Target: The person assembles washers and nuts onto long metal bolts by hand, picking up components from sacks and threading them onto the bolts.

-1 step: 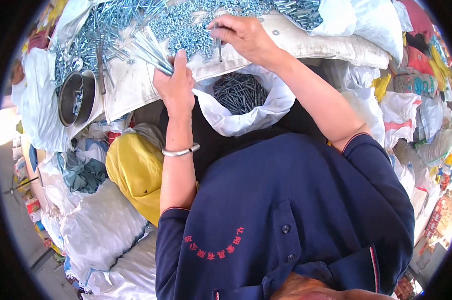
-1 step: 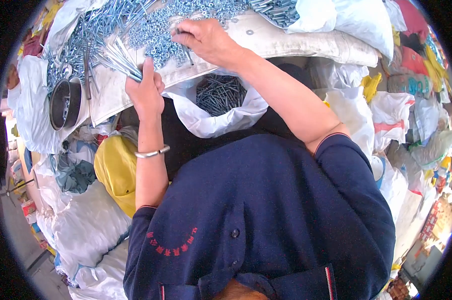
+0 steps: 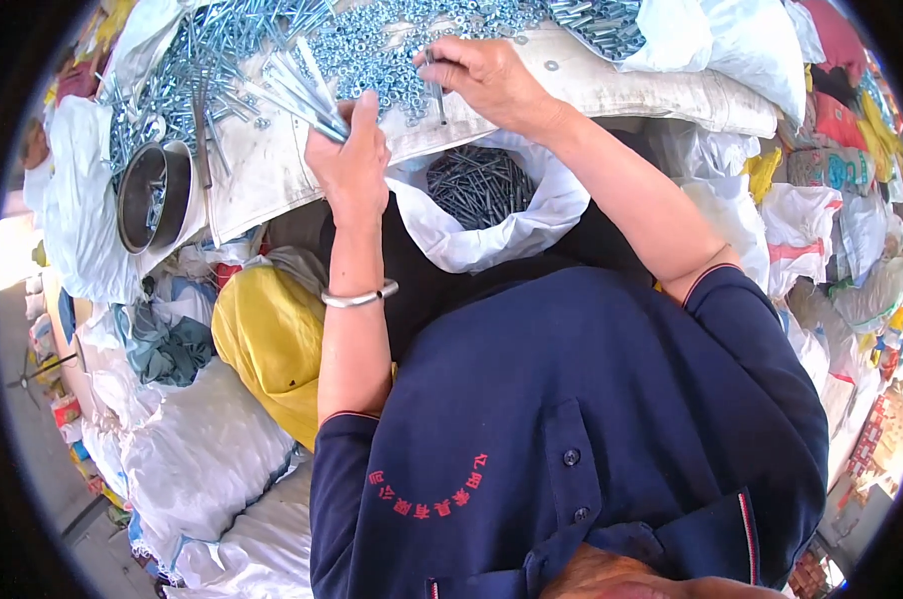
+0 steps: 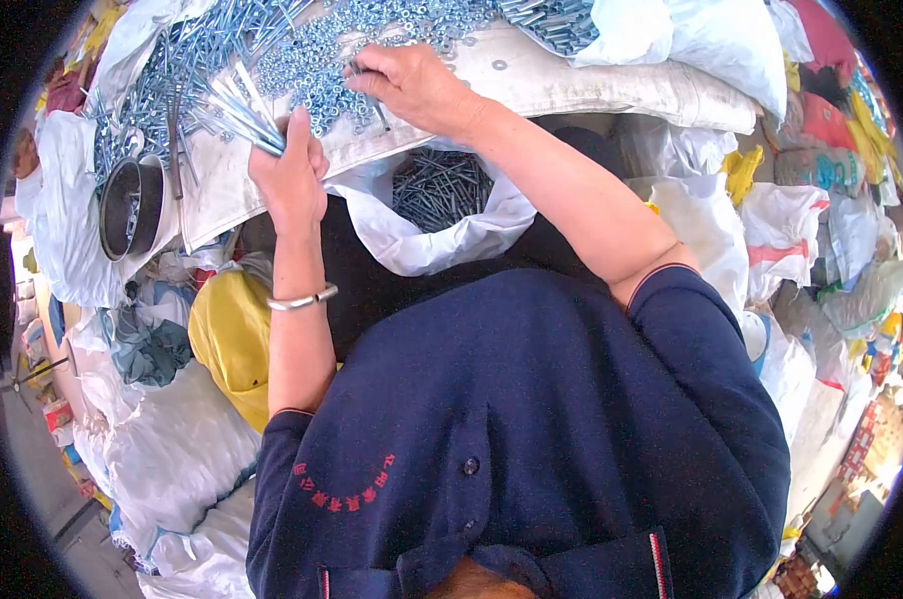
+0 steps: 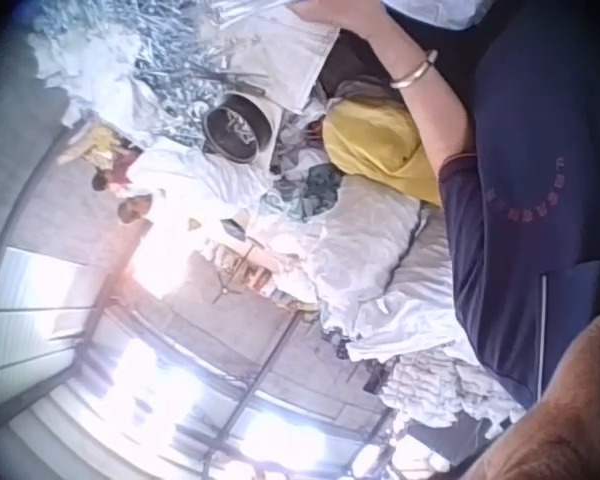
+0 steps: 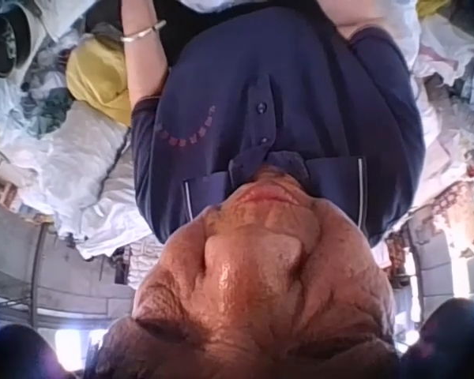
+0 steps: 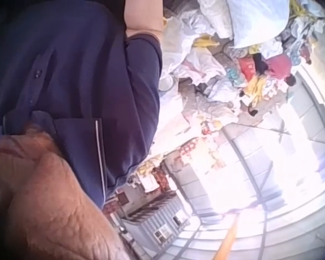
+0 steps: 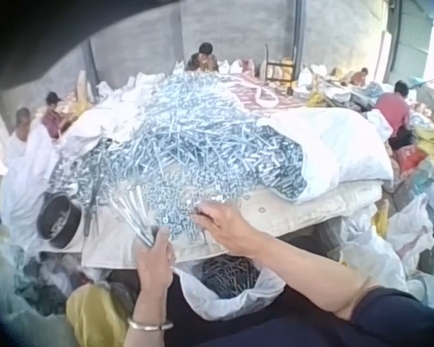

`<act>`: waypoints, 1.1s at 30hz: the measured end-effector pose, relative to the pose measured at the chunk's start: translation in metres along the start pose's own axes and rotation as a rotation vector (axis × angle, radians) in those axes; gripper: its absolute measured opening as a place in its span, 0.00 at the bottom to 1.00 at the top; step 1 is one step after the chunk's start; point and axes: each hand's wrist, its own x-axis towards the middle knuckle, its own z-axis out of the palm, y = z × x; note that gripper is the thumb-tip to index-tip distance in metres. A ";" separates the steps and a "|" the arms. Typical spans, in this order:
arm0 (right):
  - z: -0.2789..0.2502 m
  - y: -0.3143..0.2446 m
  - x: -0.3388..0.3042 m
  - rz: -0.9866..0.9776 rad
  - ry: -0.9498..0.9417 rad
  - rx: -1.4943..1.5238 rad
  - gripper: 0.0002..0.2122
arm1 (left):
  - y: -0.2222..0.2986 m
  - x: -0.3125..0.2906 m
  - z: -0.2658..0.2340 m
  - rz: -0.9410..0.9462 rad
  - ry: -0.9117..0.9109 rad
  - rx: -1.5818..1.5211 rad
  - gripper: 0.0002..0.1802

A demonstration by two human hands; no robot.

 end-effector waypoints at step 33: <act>0.027 0.014 -0.012 0.138 0.084 0.491 0.30 | 0.012 0.036 0.039 0.612 -0.237 0.657 0.18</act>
